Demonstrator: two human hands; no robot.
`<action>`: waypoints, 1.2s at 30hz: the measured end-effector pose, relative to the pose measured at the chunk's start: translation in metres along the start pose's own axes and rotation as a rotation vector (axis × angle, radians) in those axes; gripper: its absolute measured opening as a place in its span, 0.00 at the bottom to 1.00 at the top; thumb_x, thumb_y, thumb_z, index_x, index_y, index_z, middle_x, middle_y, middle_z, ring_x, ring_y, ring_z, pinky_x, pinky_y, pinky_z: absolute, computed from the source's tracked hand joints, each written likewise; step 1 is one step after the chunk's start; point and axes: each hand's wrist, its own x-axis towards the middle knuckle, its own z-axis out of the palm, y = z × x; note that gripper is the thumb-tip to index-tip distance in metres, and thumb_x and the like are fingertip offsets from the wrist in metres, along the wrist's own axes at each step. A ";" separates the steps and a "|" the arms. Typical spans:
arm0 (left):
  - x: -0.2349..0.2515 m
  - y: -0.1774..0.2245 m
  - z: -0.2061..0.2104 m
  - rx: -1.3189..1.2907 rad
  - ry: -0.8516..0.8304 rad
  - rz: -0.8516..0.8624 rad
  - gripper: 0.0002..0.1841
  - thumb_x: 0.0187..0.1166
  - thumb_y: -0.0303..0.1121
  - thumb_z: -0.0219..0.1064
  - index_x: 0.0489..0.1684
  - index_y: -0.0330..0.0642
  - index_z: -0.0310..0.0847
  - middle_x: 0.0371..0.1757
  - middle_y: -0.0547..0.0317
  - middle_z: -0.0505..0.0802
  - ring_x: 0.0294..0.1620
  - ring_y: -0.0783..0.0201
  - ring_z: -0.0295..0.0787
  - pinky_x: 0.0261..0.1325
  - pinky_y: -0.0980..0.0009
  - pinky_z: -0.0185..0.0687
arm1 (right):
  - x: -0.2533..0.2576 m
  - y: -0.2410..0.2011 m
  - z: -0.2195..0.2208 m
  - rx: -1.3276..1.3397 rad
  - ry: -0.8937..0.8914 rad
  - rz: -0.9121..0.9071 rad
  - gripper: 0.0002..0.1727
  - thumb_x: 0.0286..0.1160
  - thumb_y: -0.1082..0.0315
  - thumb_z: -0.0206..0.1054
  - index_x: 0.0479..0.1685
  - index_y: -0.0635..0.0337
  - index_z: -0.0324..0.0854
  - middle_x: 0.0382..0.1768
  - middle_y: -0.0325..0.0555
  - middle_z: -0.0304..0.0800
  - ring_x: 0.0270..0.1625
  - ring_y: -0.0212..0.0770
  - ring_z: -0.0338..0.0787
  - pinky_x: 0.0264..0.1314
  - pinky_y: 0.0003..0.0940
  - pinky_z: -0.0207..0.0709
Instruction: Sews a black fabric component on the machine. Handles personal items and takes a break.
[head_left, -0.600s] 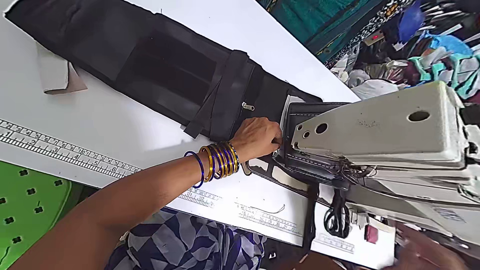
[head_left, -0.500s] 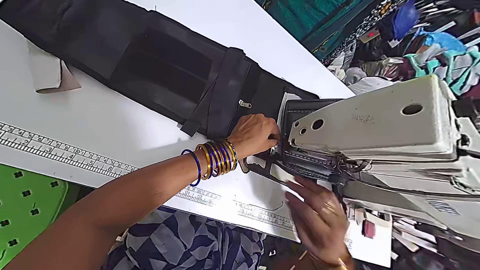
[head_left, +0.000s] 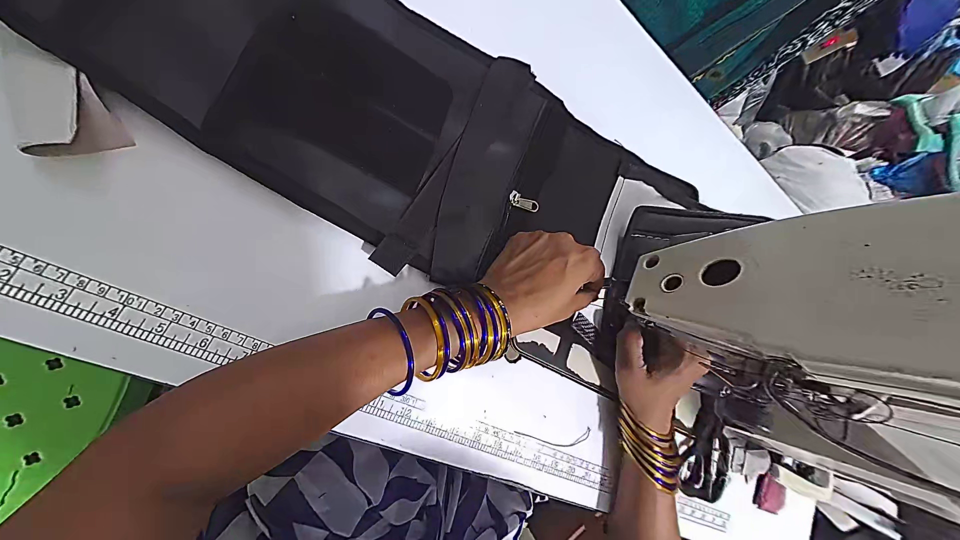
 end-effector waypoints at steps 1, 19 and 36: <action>0.000 0.000 0.000 0.004 0.001 0.000 0.11 0.83 0.38 0.65 0.43 0.47 0.95 0.37 0.52 0.96 0.40 0.52 0.92 0.41 0.50 0.78 | 0.000 0.000 0.000 0.009 0.001 0.001 0.22 0.70 0.65 0.65 0.41 0.86 0.81 0.37 0.64 0.89 0.51 0.26 0.88 0.59 0.16 0.73; 0.000 0.002 -0.002 0.028 -0.017 -0.023 0.12 0.83 0.39 0.64 0.41 0.45 0.94 0.35 0.53 0.94 0.39 0.52 0.91 0.40 0.50 0.76 | -0.002 0.001 0.002 0.263 0.028 0.054 0.16 0.71 0.73 0.66 0.46 0.85 0.77 0.44 0.41 0.91 0.56 0.10 0.84 0.64 0.14 0.77; 0.001 0.000 -0.001 0.049 -0.026 0.005 0.12 0.83 0.39 0.64 0.42 0.46 0.94 0.35 0.53 0.94 0.39 0.52 0.91 0.39 0.50 0.76 | -0.004 0.000 0.002 0.313 0.024 0.096 0.14 0.70 0.75 0.66 0.45 0.84 0.76 0.41 0.33 0.90 0.51 0.08 0.85 0.60 0.13 0.79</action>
